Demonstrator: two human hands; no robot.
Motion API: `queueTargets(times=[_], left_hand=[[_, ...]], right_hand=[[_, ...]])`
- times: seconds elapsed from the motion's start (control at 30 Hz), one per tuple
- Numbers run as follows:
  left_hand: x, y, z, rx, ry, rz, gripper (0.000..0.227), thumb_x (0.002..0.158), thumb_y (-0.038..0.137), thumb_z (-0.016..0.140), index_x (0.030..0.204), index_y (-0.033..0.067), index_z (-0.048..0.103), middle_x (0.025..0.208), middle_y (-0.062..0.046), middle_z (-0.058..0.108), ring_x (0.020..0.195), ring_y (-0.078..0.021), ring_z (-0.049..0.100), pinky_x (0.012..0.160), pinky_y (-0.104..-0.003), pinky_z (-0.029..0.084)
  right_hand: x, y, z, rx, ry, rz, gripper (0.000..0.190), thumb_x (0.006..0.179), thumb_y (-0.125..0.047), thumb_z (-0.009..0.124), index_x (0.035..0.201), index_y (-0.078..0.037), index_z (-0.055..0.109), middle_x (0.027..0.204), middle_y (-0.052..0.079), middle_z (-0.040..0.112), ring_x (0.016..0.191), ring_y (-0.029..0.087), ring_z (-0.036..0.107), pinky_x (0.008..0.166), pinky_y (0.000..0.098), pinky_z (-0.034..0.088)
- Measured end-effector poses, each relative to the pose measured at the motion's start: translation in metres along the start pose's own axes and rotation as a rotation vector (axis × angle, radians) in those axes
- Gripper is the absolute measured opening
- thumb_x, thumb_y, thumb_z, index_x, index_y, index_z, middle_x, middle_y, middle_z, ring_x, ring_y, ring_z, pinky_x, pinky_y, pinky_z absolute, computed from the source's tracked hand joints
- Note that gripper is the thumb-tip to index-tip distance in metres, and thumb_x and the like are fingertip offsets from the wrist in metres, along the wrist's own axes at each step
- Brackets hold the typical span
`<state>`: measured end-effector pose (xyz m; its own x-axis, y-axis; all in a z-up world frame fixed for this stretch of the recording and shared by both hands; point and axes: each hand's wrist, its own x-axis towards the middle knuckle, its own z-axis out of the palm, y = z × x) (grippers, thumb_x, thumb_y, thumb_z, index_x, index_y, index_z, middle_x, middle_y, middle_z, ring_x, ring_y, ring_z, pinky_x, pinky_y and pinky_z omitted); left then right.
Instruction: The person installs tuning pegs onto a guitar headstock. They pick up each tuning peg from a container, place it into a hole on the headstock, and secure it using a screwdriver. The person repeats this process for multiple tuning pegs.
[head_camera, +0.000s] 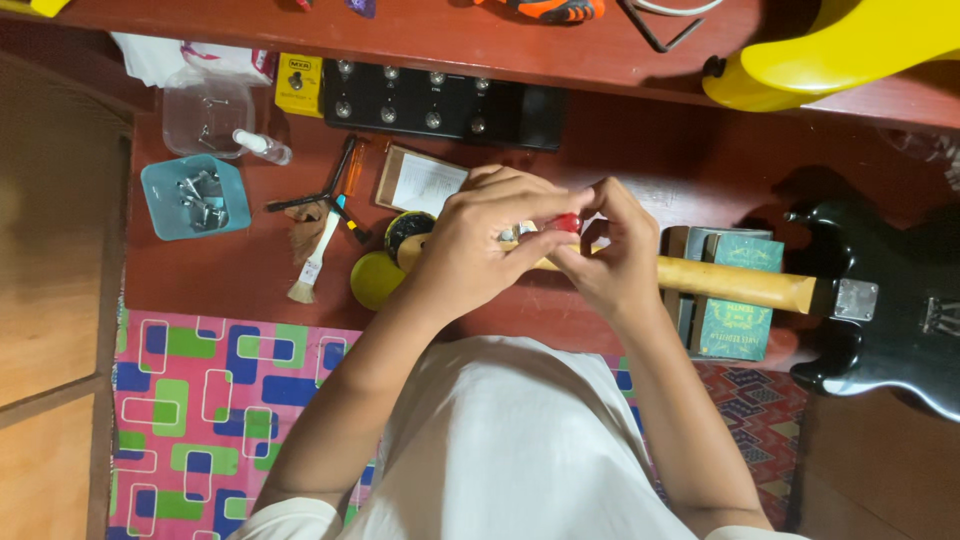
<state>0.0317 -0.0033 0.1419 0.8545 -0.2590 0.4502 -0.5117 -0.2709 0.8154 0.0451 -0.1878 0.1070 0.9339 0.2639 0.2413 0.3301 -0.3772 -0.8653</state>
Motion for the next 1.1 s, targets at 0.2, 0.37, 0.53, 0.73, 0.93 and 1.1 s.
queueTargets(times=[0.2, 0.37, 0.53, 0.73, 0.93, 1.1], left_hand=[[-0.002, 0.009, -0.007, -0.022, -0.014, -0.024, 0.017, 0.105, 0.011, 0.063, 0.120, 0.0118, 0.071, 0.124, -0.006, 0.065, 0.126, -0.0282, 0.060, 0.112, -0.041, 0.050], [-0.004, -0.002, -0.002, 0.016, 0.011, -0.023, 0.025, 0.099, 0.015, 0.075, 0.124, 0.0124, 0.071, 0.109, -0.007, 0.068, 0.104, -0.0213, 0.067, 0.108, -0.039, 0.044], [0.001, 0.002, -0.011, -0.034, -0.010, -0.023, 0.016, 0.104, 0.011, 0.064, 0.119, 0.0105, 0.069, 0.114, -0.002, 0.074, 0.108, -0.0224, 0.070, 0.108, -0.041, 0.044], [-0.002, 0.002, -0.007, -0.038, -0.017, -0.018, 0.022, 0.100, 0.021, 0.074, 0.121, 0.0170, 0.070, 0.114, -0.005, 0.055, 0.109, -0.0228, 0.057, 0.103, -0.037, 0.048], [-0.007, -0.006, -0.005, -0.069, -0.058, -0.092, 0.029, 0.103, 0.025, 0.070, 0.131, 0.0207, 0.065, 0.119, 0.005, 0.075, 0.110, -0.0147, 0.072, 0.120, -0.046, 0.039], [-0.006, 0.004, -0.016, -0.116, -0.037, -0.040, 0.017, 0.107, 0.015, 0.060, 0.122, 0.0170, 0.068, 0.125, -0.010, 0.056, 0.130, -0.0278, 0.057, 0.115, -0.041, 0.051]], right_hand=[[-0.002, -0.003, -0.014, 0.099, -0.099, -0.008, 0.018, 0.094, -0.020, 0.078, 0.092, -0.006, 0.067, 0.092, 0.005, 0.063, 0.077, 0.014, 0.054, 0.068, 0.0263, 0.047], [0.000, -0.002, 0.001, 0.096, -0.024, 0.033, 0.027, 0.088, -0.009, 0.071, 0.081, -0.011, 0.046, 0.080, 0.000, 0.049, 0.073, 0.012, 0.043, 0.064, 0.0269, 0.039], [0.003, -0.009, -0.006, 0.140, -0.078, 0.026, 0.022, 0.090, -0.011, 0.080, 0.101, -0.007, 0.061, 0.094, 0.004, 0.064, 0.076, 0.010, 0.054, 0.066, 0.0238, 0.049], [-0.001, -0.002, -0.002, 0.080, -0.048, -0.004, 0.031, 0.087, -0.028, 0.083, 0.080, -0.008, 0.060, 0.075, 0.001, 0.053, 0.070, 0.012, 0.049, 0.064, 0.0249, 0.045], [-0.004, -0.008, 0.000, 0.114, 0.023, 0.101, 0.026, 0.084, 0.001, 0.065, 0.080, -0.012, 0.042, 0.074, -0.003, 0.042, 0.069, 0.008, 0.035, 0.062, 0.0241, 0.035], [-0.002, -0.010, -0.015, -0.029, -0.133, 0.012, 0.014, 0.095, -0.014, 0.077, 0.087, -0.007, 0.067, 0.084, 0.003, 0.060, 0.071, 0.013, 0.051, 0.064, 0.0259, 0.043]])
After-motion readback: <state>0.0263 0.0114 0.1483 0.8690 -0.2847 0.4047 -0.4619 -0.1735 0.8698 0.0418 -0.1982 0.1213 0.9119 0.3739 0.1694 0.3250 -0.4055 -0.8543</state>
